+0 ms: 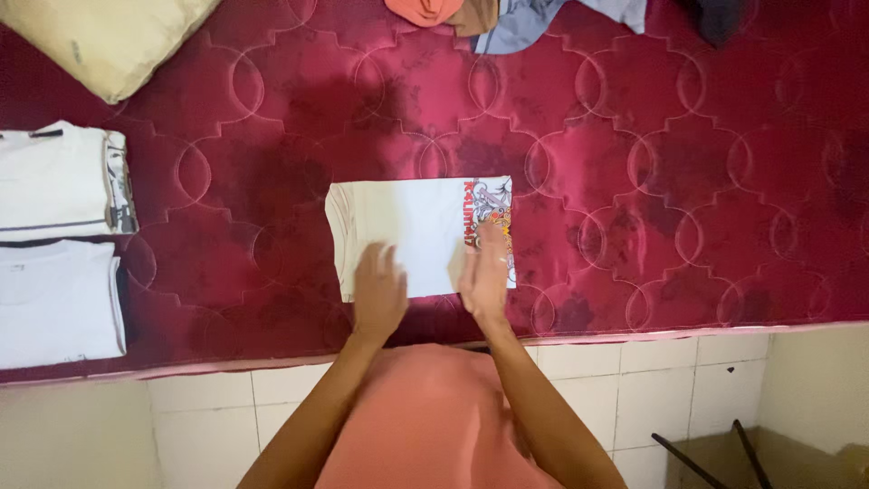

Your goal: The person folds a white t-shirt by hand on a bed, aligning the sleeves and folding it into a rectangle before placing it on a stack of folded shirts.

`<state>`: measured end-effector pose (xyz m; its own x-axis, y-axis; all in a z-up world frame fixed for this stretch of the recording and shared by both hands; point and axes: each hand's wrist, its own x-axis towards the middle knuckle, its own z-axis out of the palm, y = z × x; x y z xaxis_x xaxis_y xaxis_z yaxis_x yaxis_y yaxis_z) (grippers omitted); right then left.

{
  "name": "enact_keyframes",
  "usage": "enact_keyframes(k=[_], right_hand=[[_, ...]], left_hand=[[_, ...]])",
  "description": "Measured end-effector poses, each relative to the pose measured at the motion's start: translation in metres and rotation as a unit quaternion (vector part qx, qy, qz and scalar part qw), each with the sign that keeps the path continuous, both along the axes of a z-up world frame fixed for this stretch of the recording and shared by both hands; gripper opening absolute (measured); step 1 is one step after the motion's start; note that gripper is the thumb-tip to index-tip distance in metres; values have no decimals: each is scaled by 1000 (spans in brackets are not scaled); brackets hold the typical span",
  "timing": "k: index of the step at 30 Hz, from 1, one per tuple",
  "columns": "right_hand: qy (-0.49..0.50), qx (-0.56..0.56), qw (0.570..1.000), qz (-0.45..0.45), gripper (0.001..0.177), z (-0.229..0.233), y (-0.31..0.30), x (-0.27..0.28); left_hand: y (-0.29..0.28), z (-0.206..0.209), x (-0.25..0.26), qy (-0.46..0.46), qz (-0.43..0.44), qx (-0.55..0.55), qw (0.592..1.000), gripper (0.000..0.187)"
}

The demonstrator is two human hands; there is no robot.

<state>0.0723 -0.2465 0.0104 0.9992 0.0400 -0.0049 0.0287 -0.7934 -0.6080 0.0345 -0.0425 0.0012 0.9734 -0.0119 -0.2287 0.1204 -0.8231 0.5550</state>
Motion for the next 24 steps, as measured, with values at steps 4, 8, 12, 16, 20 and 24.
enact_keyframes(k=[4, 8, 12, 16, 20, 24], right_hand=[[69, -51, 981, 176, 58, -4, 31, 21], [103, -107, 963, 226, 64, -18, 51, 41], [112, -164, 963, 180, 70, -54, 49, 65], [154, -222, 958, 94, 72, -68, -10, 80], [185, -227, 956, 6, 73, -61, -57, 103], [142, -188, 972, -27, 72, -52, -67, 102]], left_hand=[[-16, -26, 12, 5, -105, 14, 994, 61], [-13, -46, 20, -7, -99, 84, 992, 66], [-9, -40, 17, 63, -91, 87, 990, 71], [-4, -36, 17, 53, -73, 54, 994, 73], [1, -40, 18, 40, -81, 50, 995, 73], [0, -38, 19, 29, -72, 44, 996, 72]])
